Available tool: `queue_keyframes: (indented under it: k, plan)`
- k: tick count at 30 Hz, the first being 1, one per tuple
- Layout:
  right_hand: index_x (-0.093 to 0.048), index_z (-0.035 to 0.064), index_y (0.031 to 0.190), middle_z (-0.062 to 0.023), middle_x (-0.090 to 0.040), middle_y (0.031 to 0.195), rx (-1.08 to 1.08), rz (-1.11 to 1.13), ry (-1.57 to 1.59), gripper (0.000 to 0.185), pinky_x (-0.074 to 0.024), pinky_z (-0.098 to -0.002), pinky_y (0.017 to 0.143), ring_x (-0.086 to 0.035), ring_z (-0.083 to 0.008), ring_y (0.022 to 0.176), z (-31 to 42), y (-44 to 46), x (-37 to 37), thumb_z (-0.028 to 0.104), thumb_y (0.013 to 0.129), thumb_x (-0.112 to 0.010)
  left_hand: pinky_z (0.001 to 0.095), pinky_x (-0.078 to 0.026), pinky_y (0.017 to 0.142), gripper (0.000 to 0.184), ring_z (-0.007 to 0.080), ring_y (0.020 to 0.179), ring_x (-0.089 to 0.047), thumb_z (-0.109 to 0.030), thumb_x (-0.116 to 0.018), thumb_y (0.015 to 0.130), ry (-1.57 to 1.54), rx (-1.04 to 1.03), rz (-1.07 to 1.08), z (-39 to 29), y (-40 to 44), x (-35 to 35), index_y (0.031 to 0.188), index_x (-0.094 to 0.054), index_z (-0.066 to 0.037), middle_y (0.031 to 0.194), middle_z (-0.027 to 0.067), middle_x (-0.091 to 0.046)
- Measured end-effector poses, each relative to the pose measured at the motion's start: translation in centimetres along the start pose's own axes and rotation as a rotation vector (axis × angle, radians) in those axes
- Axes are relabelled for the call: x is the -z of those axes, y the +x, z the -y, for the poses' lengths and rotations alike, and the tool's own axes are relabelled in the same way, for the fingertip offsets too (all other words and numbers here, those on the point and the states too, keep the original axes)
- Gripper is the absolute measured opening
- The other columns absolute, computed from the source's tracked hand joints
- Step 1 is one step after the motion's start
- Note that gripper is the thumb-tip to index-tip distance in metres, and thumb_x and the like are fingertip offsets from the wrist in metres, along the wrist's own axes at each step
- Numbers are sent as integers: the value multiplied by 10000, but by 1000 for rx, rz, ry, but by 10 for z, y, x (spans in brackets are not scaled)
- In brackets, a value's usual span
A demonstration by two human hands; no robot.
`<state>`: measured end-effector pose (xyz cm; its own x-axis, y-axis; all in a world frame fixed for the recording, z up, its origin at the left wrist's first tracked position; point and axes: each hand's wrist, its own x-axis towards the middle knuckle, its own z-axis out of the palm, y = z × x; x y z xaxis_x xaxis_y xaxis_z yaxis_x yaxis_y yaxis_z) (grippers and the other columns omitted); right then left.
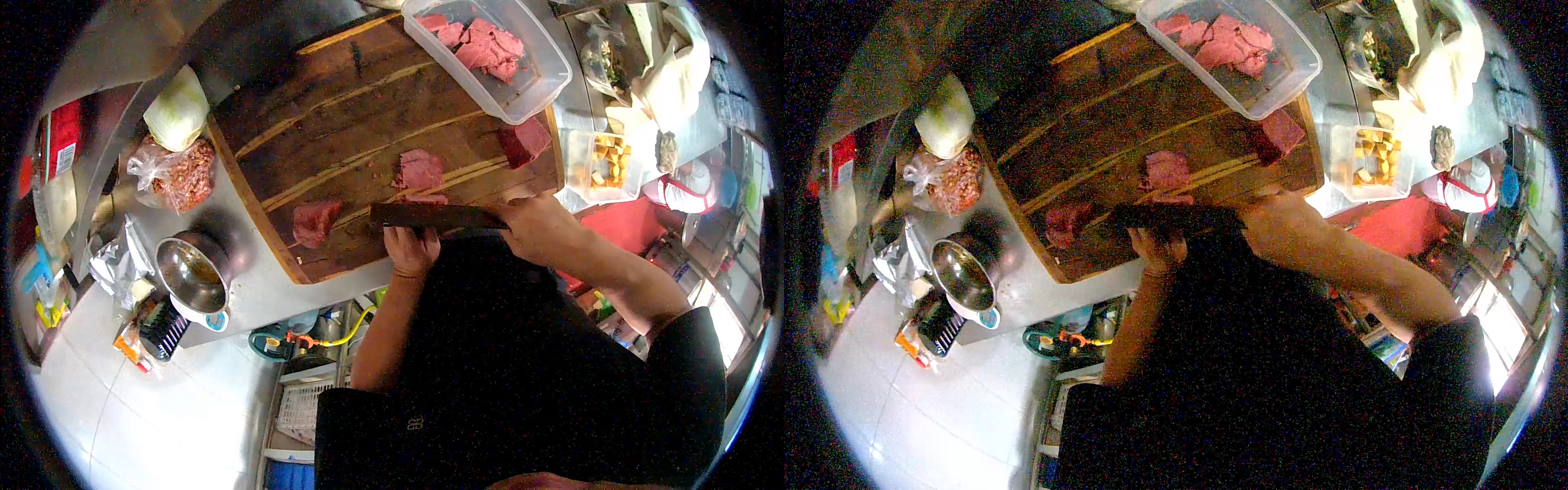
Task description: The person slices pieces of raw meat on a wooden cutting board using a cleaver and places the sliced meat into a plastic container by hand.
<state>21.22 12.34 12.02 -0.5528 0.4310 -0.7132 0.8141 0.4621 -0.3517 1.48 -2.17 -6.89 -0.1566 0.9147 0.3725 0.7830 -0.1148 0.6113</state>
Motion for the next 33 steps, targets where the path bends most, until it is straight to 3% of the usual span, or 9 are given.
queue_keyframes:
  k: [5,12,16,18,20,22,25,30,33]
  plan:
    - [-604,84,1308,-240,-690,1016,-48,171,-61,427,-580,-520,790,-687,-431,901,9,7,16,175,891,-611,487,-549,860,565,484,993,-638,-170,-632,901,24,-11,-43,2,-2,-4,1381,-505,101,1189,285,-618]
    - [-598,65,1293,-231,-702,956,43,60,-87,415,-586,-522,754,-689,-441,852,-1,19,-9,182,895,-611,492,-552,797,454,493,930,-627,-139,-646,879,30,-14,9,3,-3,-3,1262,-557,90,1115,296,-615]
    - [-683,22,1078,-219,-706,871,78,84,-127,271,-590,-512,738,-697,-429,791,8,43,-9,220,906,-615,497,-546,763,335,485,885,-617,-120,-690,860,29,10,23,1,-5,-4,1129,-596,56,1087,279,-619]
    - [-706,14,995,-216,-706,844,101,122,-161,255,-589,-509,732,-699,-421,775,14,55,-8,239,915,-616,493,-545,770,293,470,894,-617,-96,-709,861,49,-30,-85,-3,3,-4,1097,-600,40,1071,268,-620]
    - [-723,-2,827,-221,-720,801,200,-211,-67,272,-603,-518,651,-726,-401,747,20,64,-11,233,890,-601,486,-544,781,271,454,910,-614,-67,-718,862,70,-85,-114,-6,14,2,1088,-603,29,1058,257,-617]
    - [-720,-3,858,-232,-719,823,179,-188,-30,293,-601,-528,661,-724,-409,762,20,76,-2,254,914,-590,480,-543,788,264,444,923,-611,-47,-720,864,86,-135,-122,-6,22,2,1090,-605,24,1050,250,-615]
    - [-716,17,951,-234,-711,839,148,-214,48,303,-584,-536,733,-705,-438,803,22,65,15,295,947,-593,480,-538,810,263,438,954,-603,-16,-701,870,-159,-5,-147,-5,18,0,1108,-598,25,1076,250,-609]
    - [-698,75,1118,-237,-711,956,106,-224,96,278,-559,-542,831,-682,-457,908,14,21,19,277,944,-620,507,-524,834,330,472,972,-592,-11,-672,872,35,-72,-117,6,2,-11,1184,-573,35,1140,272,-597]
    - [-678,95,1192,-238,-692,1104,-42,21,32,293,-560,-531,843,-672,-444,984,18,3,22,219,933,-620,511,-519,834,417,481,964,-586,-14,-646,867,35,-75,-101,6,-6,-8,1265,-547,57,1146,268,-597]
